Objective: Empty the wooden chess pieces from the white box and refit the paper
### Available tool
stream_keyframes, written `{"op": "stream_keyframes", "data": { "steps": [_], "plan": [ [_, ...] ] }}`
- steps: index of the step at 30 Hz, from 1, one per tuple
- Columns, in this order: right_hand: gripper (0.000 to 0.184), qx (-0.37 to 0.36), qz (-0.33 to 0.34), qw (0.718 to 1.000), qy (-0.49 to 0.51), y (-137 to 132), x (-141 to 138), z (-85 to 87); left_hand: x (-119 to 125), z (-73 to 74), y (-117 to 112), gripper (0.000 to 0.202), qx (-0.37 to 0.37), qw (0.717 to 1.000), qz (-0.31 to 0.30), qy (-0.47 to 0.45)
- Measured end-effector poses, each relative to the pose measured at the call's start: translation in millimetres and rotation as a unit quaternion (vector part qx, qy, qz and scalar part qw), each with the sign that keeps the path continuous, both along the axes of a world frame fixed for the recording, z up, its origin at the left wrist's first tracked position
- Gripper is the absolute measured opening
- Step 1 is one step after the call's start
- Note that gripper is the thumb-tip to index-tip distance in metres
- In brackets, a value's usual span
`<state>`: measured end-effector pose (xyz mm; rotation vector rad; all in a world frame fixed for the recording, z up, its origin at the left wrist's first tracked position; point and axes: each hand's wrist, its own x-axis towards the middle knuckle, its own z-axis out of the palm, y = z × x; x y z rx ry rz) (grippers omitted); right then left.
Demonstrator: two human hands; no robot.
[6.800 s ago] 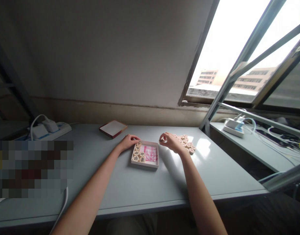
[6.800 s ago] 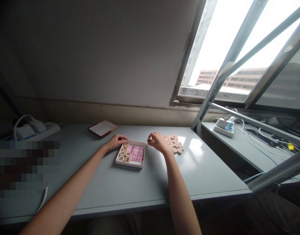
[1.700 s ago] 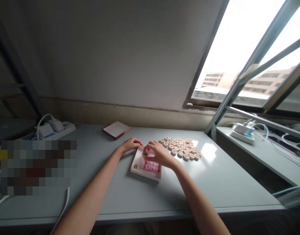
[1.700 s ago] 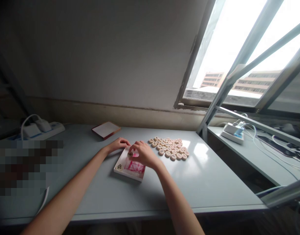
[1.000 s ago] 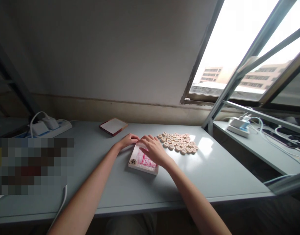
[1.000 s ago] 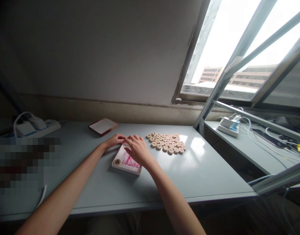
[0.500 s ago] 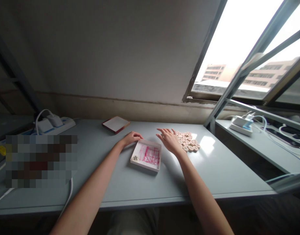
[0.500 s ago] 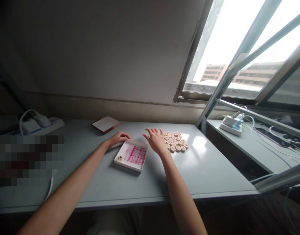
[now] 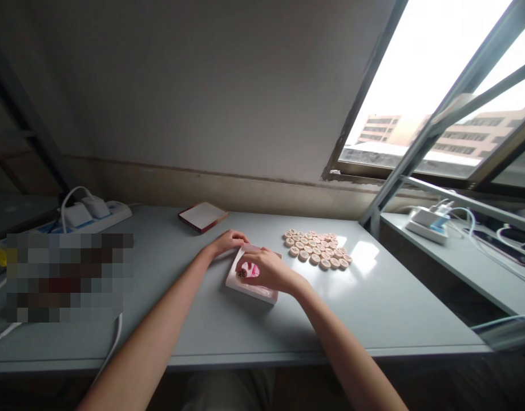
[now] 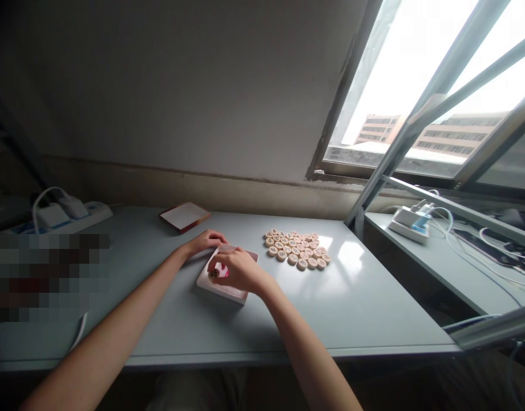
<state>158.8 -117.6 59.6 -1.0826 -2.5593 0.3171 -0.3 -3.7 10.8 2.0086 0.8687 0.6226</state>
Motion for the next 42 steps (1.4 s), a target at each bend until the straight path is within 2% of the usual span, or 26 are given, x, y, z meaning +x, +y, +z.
{"op": "stream_keyframes", "data": {
  "steps": [6,10,13,17,19,22,25,27,30,34,38,40,42],
  "plan": [
    [0.019,-0.029,-0.095,0.994,0.052,9.5,67.7,17.5,-1.6,0.2,-2.3,0.024,-0.03,0.999,0.002,-0.016],
    [0.015,-0.08,-0.143,0.986,0.019,16.0,102.7,10.5,-1.1,-0.9,-1.9,0.024,-0.046,0.999,0.01,-0.026],
    [0.016,-0.055,-0.191,0.979,-0.055,18.0,109.7,4.5,-0.1,-0.2,-2.8,0.023,-0.06,0.998,0.014,-0.025],
    [0.019,0.043,-0.241,0.963,-0.113,17.4,108.0,2.8,0.0,3.9,-7.1,0.023,-0.061,0.998,0.025,-0.02],
    [0.02,0.049,-0.243,0.962,-0.116,17.2,106.0,3.5,0.0,5.7,-8.9,0.023,-0.062,0.998,0.027,-0.02],
    [0.016,0.026,-0.207,0.974,-0.083,17.9,96.7,4.8,0.2,6.5,-9.4,0.023,-0.063,0.997,0.023,-0.026],
    [0.009,0.032,-0.153,0.987,-0.021,18.2,73.5,4.6,0.1,4.8,-6.5,0.022,-0.059,0.998,0.02,-0.025],
    [0.013,0.04,-0.119,0.992,-0.01,16.9,53.3,2.3,-0.4,2.5,-3.3,0.022,-0.056,0.998,0.016,-0.021],
    [0.025,0.035,-0.084,0.994,-0.06,12.9,29.7,-3.6,-0.3,-1.0,0.3,0.021,-0.045,0.999,0.017,-0.015],
    [0.044,0.037,-0.107,0.987,-0.11,8.1,26.4,-7.6,3.0,-2.8,-0.9,0.021,-0.011,0.997,0.066,-0.023],
    [0.025,0.028,-0.155,0.98,-0.125,7.9,35.3,-8.3,5.8,-2.9,-2.0,0.021,0.032,0.99,0.135,-0.03],
    [0.015,0.018,-0.149,0.98,-0.131,8.4,36.2,-10.4,5.4,-4.6,-0.5,0.019,0.041,0.987,0.15,-0.028],
    [0.013,0.02,-0.144,0.981,-0.132,8.5,34.7,-13.3,4.2,-7.7,2.0,0.019,0.046,0.987,0.15,-0.032]
  ]
}}
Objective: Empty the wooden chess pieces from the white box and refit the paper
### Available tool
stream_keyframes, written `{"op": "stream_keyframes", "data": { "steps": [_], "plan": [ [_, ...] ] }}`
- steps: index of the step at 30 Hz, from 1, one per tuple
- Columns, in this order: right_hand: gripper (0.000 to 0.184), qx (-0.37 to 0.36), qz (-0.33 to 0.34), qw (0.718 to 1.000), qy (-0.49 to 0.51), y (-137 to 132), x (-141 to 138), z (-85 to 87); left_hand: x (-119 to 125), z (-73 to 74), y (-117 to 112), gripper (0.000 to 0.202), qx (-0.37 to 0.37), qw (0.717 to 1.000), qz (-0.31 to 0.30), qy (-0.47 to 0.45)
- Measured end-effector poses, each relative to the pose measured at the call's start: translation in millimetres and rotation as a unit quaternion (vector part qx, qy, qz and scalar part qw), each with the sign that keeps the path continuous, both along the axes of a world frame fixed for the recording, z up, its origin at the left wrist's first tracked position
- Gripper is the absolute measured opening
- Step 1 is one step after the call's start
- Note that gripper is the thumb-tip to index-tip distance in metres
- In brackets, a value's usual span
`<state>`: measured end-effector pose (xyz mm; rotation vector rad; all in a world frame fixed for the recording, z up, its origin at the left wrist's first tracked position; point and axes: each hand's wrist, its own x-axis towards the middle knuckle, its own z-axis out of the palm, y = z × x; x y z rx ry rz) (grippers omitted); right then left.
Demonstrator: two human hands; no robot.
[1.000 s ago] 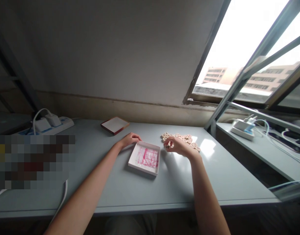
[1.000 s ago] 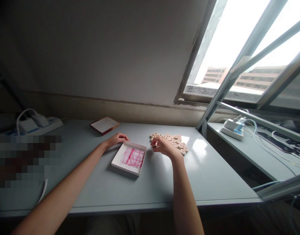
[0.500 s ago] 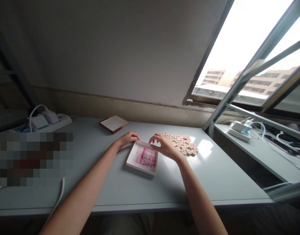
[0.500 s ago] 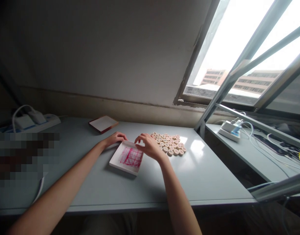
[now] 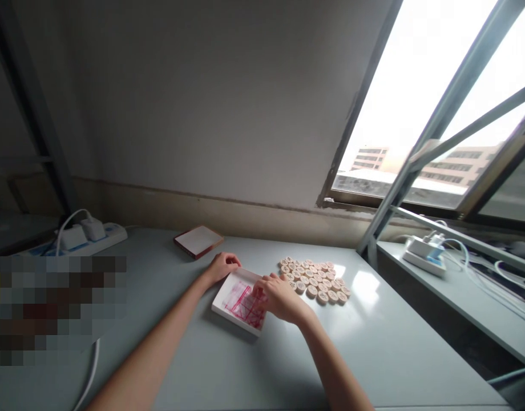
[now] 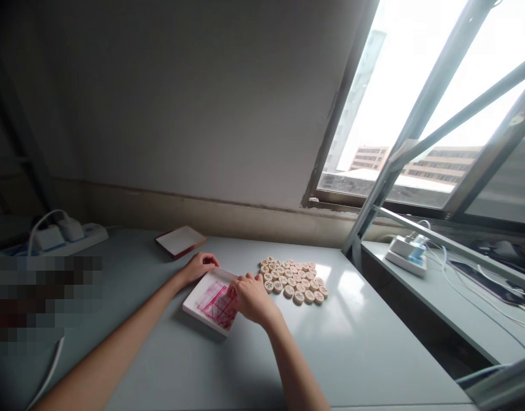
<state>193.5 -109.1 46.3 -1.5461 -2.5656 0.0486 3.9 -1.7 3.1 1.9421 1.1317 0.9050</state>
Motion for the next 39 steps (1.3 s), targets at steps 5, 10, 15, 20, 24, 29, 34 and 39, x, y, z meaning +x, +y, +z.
{"op": "stream_keyframes", "data": {
  "steps": [5,10,15,20,24,29,34,39],
  "plan": [
    [0.037,0.003,-0.009,0.999,0.037,0.4,-4.4,-3.2,-1.5,-5.9,5.6,0.018,0.021,1.0,0.001,-0.003],
    [0.038,-0.072,-0.04,0.989,0.119,7.4,-6.5,-6.0,0.7,-3.7,3.8,0.019,0.038,0.999,0.022,0.022],
    [0.022,-0.081,-0.059,0.988,0.121,14.9,-10.0,-10.3,1.2,-0.8,-0.3,0.018,0.063,0.996,0.048,0.047],
    [0.014,-0.102,-0.021,0.955,0.279,15.5,-1.1,3.0,-13.6,2.1,0.4,0.015,0.103,0.987,0.1,0.078],
    [0.029,-0.135,-0.002,0.899,0.416,5.8,17.0,25.3,-31.6,3.6,4.8,0.016,0.109,0.973,0.169,0.112],
    [0.028,-0.22,0.026,0.909,0.354,0.6,39.9,33.0,-37.1,4.0,8.1,0.027,0.108,0.962,0.228,0.105],
    [0.024,-0.19,-0.039,0.949,0.247,12.8,55.5,17.2,-34.6,6.8,4.4,0.027,0.107,0.947,0.274,0.13],
    [0.032,-0.174,-0.029,0.96,0.218,11.2,56.7,16.4,-33.6,9.0,-1.1,0.032,0.098,0.943,0.27,0.168]
  ]
}}
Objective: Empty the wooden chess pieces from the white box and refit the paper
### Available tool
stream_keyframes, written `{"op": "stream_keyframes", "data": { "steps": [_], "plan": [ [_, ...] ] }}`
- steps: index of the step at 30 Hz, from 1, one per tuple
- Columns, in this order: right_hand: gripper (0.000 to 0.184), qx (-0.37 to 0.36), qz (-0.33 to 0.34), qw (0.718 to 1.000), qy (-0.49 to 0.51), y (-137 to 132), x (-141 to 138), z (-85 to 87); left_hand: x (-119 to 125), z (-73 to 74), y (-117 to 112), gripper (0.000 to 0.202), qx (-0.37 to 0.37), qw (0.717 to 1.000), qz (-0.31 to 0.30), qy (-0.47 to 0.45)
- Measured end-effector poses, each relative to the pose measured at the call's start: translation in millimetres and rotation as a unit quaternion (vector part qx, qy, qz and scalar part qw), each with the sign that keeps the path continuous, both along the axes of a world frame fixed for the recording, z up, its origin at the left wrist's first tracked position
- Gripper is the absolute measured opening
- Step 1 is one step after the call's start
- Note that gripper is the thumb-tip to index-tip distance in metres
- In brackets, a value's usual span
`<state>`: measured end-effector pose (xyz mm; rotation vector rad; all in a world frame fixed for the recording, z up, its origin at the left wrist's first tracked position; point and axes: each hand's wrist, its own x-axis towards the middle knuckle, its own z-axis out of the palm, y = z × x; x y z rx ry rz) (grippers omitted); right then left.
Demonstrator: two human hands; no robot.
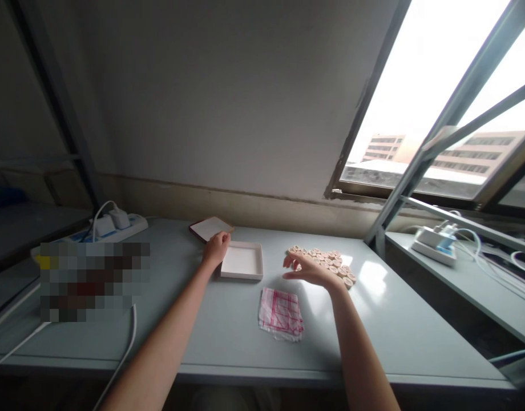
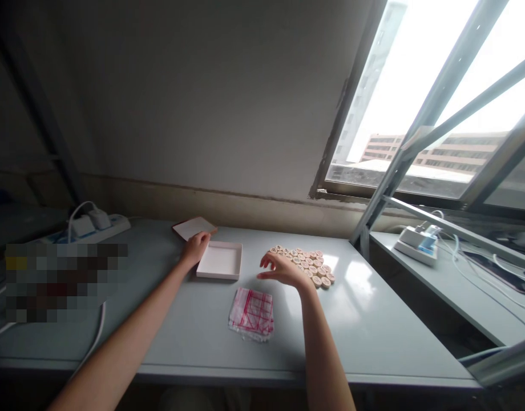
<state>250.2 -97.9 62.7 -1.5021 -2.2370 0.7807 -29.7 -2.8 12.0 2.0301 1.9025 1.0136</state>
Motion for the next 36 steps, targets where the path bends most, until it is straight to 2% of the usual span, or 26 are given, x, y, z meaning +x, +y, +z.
{"op": "stream_keyframes", "data": {
  "steps": [2,4,7,9,11,14,17,20,23,25,28,30,33,36],
  "plan": [
    [0.038,-0.036,0.068,0.997,-0.029,-2.3,-6.4,-1.2,1.2,0.2,-1.3,0.033,-0.004,1.0,0.002,0.014],
    [0.042,-0.055,0.107,0.989,-0.091,-2.9,-15.1,-5.9,2.8,0.1,-1.6,0.032,-0.008,1.0,0.005,0.022],
    [0.032,-0.009,0.1,0.976,-0.194,-1.4,-25.4,-14.2,6.1,-0.3,-0.5,0.028,-0.002,1.0,-0.005,0.022],
    [0.024,0.013,0.096,0.972,-0.213,-1.4,-27.0,-14.7,9.3,-0.6,0.2,0.026,0.008,0.999,-0.025,0.018],
    [0.017,-0.002,0.113,0.978,-0.174,-3.5,-24.3,-8.6,14.0,-0.5,-0.8,0.026,0.009,0.998,-0.064,0.014],
    [0.013,-0.024,0.135,0.99,-0.029,-8.4,-17.6,7.7,24.9,1.6,-8.6,0.027,-0.001,0.993,-0.117,0.033],
    [0.021,0.008,0.083,0.99,0.114,-8.1,-16.3,15.8,39.0,8.0,-23.2,0.026,0.046,0.99,-0.102,0.084],
    [0.024,0.087,-0.01,0.98,0.178,1.7,-24.8,3.9,51.4,17.6,-36.3,0.032,0.081,0.985,-0.128,0.082],
    [0.019,0.159,-0.06,0.973,0.156,13.6,-39.7,-19.7,57.6,24.6,-42.1,0.049,-0.001,0.973,-0.226,0.039],
    [0.017,0.174,-0.059,0.977,0.112,18.0,-49.2,-33.3,57.8,25.3,-42.1,0.045,-0.043,0.964,-0.261,0.035],
    [0.025,0.172,-0.058,0.983,0.037,18.9,-57.8,-43.7,54.0,22.2,-38.9,0.028,-0.048,0.963,-0.258,0.062],
    [0.035,0.168,-0.06,0.984,0.007,18.3,-59.1,-45.2,50.3,20.2,-36.4,0.023,-0.036,0.965,-0.247,0.079],
    [0.044,0.166,-0.059,0.984,0.002,18.7,-57.5,-45.2,45.8,19.4,-34.5,0.019,-0.009,0.969,-0.226,0.101],
    [0.046,0.166,-0.063,0.984,0.002,20.2,-55.6,-46.6,44.4,19.6,-35.7,0.015,-0.011,0.964,-0.245,0.103]
  ]
}}
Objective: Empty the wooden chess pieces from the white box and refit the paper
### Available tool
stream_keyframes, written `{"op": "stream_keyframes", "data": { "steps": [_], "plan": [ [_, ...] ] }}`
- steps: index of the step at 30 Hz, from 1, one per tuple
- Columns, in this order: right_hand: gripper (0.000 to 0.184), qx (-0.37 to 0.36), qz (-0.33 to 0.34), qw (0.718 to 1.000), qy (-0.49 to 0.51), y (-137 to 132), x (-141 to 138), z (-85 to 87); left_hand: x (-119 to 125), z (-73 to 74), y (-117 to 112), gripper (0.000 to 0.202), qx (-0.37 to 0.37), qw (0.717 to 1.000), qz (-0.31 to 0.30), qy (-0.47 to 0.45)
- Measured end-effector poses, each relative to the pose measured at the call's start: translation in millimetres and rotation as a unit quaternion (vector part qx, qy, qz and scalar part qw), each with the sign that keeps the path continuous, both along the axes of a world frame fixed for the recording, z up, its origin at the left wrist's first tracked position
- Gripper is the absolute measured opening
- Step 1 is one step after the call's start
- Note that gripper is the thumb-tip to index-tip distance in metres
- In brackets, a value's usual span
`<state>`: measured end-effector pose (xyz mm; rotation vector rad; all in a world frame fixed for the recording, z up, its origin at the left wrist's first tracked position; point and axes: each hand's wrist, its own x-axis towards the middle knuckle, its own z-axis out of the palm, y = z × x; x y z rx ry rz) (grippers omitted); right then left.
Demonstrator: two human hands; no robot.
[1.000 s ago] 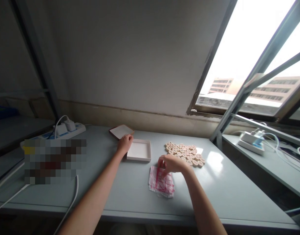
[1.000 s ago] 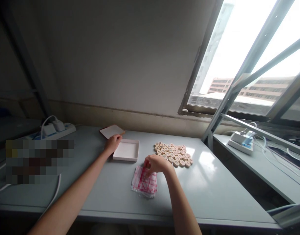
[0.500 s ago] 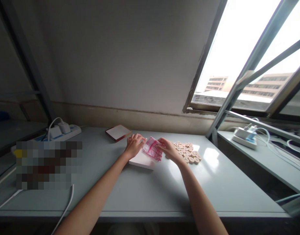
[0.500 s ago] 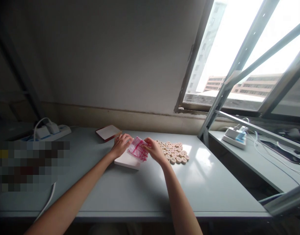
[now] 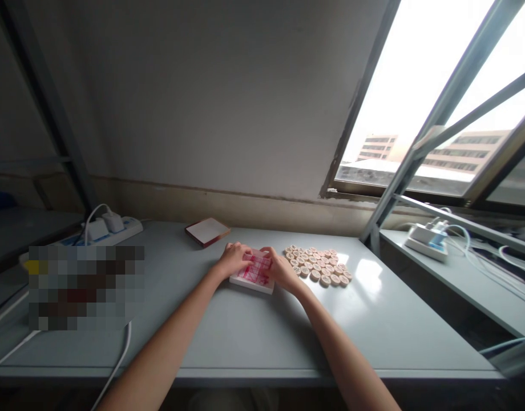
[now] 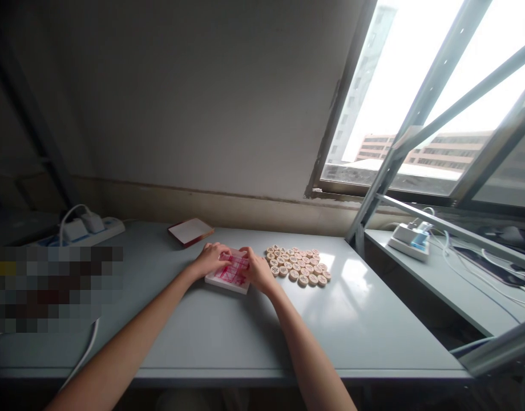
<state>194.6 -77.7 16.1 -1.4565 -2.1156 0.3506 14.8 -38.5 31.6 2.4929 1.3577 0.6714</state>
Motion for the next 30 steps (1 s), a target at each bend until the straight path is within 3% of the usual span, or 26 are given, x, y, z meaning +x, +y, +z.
{"op": "stream_keyframes", "data": {
  "steps": [6,12,17,22,26,30],
  "plan": [
    [0.04,0.001,0.021,1.0,-0.008,2.6,2.9,-3.0,1.2,-2.4,-0.4,0.016,-0.071,0.993,-0.057,-0.076],
    [0.03,-0.012,0.006,0.999,-0.044,0.3,4.6,3.7,-3.0,-0.9,5.1,0.019,-0.072,0.987,-0.077,-0.121],
    [0.033,-0.01,-0.009,0.998,-0.067,-1.3,4.8,5.1,-4.5,0.7,4.9,0.013,0.016,0.997,-0.043,-0.054],
    [0.036,0.042,-0.052,0.993,-0.101,-2.5,5.4,5.3,-3.0,-2.0,2.8,0.011,0.078,0.996,-0.018,0.037],
    [0.028,0.067,-0.05,0.988,-0.129,-3.4,7.9,6.1,-2.2,-2.3,0.2,0.033,0.118,0.992,0.004,0.035],
    [0.021,0.063,-0.042,0.984,-0.163,-3.2,9.1,5.8,-2.9,-2.4,-0.9,0.018,0.121,0.992,-0.022,0.041]
  ]
}}
